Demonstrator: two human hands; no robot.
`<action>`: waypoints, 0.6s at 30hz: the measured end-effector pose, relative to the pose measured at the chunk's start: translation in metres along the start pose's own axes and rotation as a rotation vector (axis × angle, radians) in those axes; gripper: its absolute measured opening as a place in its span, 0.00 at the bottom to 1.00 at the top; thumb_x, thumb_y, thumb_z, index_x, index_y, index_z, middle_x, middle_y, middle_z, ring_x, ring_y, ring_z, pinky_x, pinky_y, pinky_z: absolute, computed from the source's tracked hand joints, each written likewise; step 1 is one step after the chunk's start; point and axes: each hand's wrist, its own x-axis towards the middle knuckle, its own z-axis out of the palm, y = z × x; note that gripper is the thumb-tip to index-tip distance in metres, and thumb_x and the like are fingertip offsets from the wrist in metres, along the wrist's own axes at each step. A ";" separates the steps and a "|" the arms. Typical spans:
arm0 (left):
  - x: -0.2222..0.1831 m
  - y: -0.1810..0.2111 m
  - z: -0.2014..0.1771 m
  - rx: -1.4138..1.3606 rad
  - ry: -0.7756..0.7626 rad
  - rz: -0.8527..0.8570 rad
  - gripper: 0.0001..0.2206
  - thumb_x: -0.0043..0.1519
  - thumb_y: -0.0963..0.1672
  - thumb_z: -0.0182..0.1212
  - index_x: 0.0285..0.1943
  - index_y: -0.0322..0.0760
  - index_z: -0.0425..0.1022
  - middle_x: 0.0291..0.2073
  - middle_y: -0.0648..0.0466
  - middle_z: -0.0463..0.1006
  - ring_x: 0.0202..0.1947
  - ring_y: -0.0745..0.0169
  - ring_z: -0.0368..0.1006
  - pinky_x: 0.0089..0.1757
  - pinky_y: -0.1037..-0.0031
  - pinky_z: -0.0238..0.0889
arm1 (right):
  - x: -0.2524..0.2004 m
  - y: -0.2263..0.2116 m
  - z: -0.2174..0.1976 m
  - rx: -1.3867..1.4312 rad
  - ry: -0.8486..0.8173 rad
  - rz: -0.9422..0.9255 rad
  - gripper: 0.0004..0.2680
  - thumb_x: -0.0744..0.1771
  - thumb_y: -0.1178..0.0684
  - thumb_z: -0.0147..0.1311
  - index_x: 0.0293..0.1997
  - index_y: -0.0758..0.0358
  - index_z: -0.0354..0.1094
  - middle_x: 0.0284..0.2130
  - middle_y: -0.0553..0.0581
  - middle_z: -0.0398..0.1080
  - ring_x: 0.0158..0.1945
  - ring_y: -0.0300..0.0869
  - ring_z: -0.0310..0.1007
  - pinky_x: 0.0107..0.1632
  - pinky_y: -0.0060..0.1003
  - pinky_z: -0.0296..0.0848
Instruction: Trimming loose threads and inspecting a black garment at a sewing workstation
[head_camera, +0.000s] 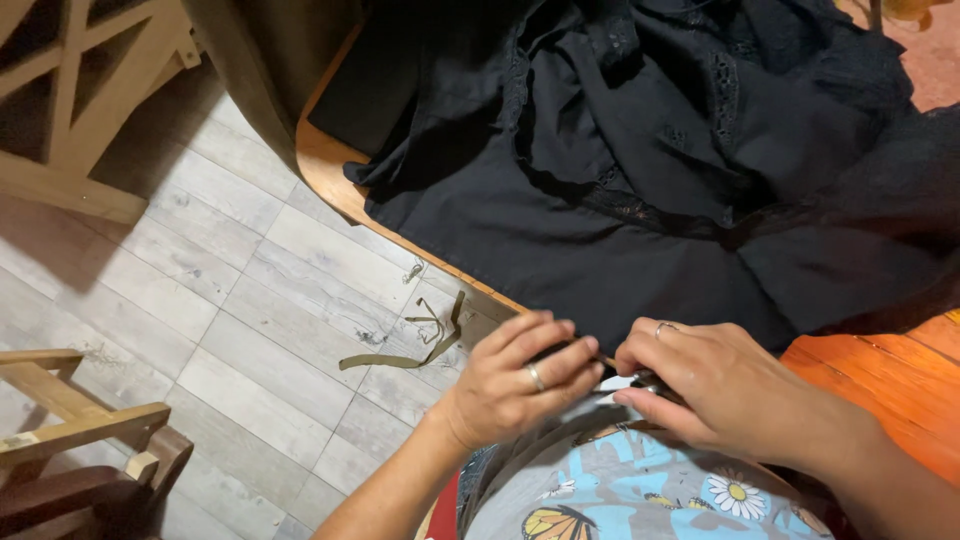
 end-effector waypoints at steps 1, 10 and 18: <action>0.000 0.003 0.000 -0.042 0.001 0.001 0.07 0.70 0.41 0.53 0.51 0.36 0.77 0.52 0.53 0.78 0.46 0.52 0.76 0.46 0.63 0.72 | -0.002 0.001 -0.002 0.059 -0.008 0.009 0.08 0.66 0.42 0.56 0.37 0.51 0.65 0.29 0.45 0.69 0.31 0.40 0.75 0.35 0.38 0.69; 0.015 0.029 -0.007 -0.873 -0.174 -0.522 0.06 0.68 0.40 0.50 0.42 0.29 0.70 0.44 0.42 0.80 0.43 0.47 0.79 0.46 0.66 0.71 | -0.025 0.014 -0.027 0.193 -0.065 0.375 0.09 0.63 0.36 0.58 0.37 0.43 0.71 0.30 0.39 0.75 0.33 0.32 0.75 0.39 0.31 0.70; -0.017 0.015 -0.001 -0.848 -0.417 -1.050 0.08 0.66 0.44 0.55 0.34 0.40 0.74 0.27 0.59 0.77 0.28 0.71 0.70 0.33 0.78 0.63 | -0.018 0.023 -0.015 0.321 0.085 0.394 0.15 0.67 0.41 0.44 0.54 0.50 0.71 0.46 0.45 0.77 0.50 0.36 0.77 0.53 0.33 0.68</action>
